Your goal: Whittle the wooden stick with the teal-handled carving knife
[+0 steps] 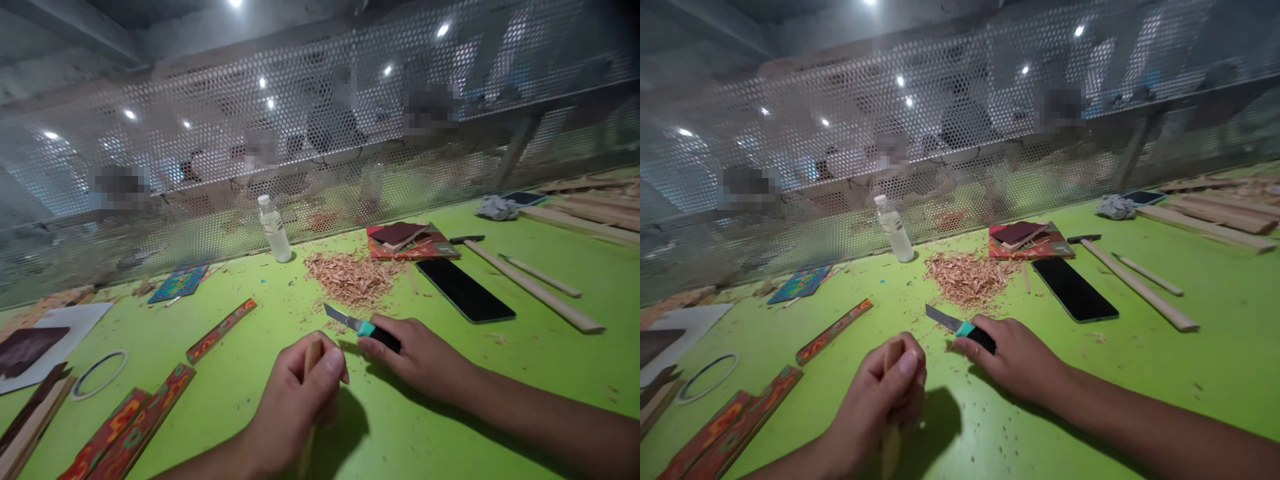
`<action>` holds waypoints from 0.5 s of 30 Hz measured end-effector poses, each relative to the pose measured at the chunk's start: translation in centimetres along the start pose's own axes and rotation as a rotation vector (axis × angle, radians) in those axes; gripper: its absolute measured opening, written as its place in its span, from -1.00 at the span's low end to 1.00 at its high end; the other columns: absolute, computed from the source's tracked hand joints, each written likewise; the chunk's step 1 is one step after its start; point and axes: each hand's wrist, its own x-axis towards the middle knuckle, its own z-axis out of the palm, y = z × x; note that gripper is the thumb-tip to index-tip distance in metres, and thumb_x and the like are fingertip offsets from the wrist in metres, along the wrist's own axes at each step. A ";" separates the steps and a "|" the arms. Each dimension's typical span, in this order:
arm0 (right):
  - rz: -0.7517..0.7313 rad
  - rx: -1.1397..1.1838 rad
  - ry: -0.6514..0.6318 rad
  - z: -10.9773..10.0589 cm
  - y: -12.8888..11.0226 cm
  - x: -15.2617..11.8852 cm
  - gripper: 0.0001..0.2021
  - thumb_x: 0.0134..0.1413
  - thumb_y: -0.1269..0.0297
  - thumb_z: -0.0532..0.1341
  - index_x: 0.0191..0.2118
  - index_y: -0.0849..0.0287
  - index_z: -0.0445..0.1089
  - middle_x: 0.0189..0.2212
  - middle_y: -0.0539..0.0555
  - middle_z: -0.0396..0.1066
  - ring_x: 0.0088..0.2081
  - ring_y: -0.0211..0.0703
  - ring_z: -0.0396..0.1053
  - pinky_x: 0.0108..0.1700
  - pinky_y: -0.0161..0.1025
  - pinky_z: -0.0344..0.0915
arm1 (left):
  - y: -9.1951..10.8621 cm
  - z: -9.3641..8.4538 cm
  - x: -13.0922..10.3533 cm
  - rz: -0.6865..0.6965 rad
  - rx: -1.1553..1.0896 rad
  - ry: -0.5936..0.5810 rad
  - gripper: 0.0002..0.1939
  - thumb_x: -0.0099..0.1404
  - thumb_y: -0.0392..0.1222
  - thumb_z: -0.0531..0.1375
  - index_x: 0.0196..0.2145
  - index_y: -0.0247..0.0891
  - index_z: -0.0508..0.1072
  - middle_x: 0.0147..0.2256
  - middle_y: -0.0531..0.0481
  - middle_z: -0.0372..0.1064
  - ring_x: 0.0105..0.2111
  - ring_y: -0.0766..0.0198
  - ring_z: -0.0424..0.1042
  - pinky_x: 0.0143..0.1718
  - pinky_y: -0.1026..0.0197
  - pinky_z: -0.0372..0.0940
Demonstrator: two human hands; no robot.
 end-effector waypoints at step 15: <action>0.073 0.015 0.046 0.1 0.5 0.1 -0.51 0.37 -0.23 0.03 -0.34 0.09 0.30 -0.48 0.02 0.44 -0.43 -0.08 0.35 -0.36 -0.22 0.11 | -2.8 -0.6 0.8 -0.048 0.117 0.103 -0.44 0.28 0.36 0.28 -0.40 -0.16 0.21 -0.64 0.30 0.00 -0.70 0.53 -0.11 -0.75 0.48 -0.09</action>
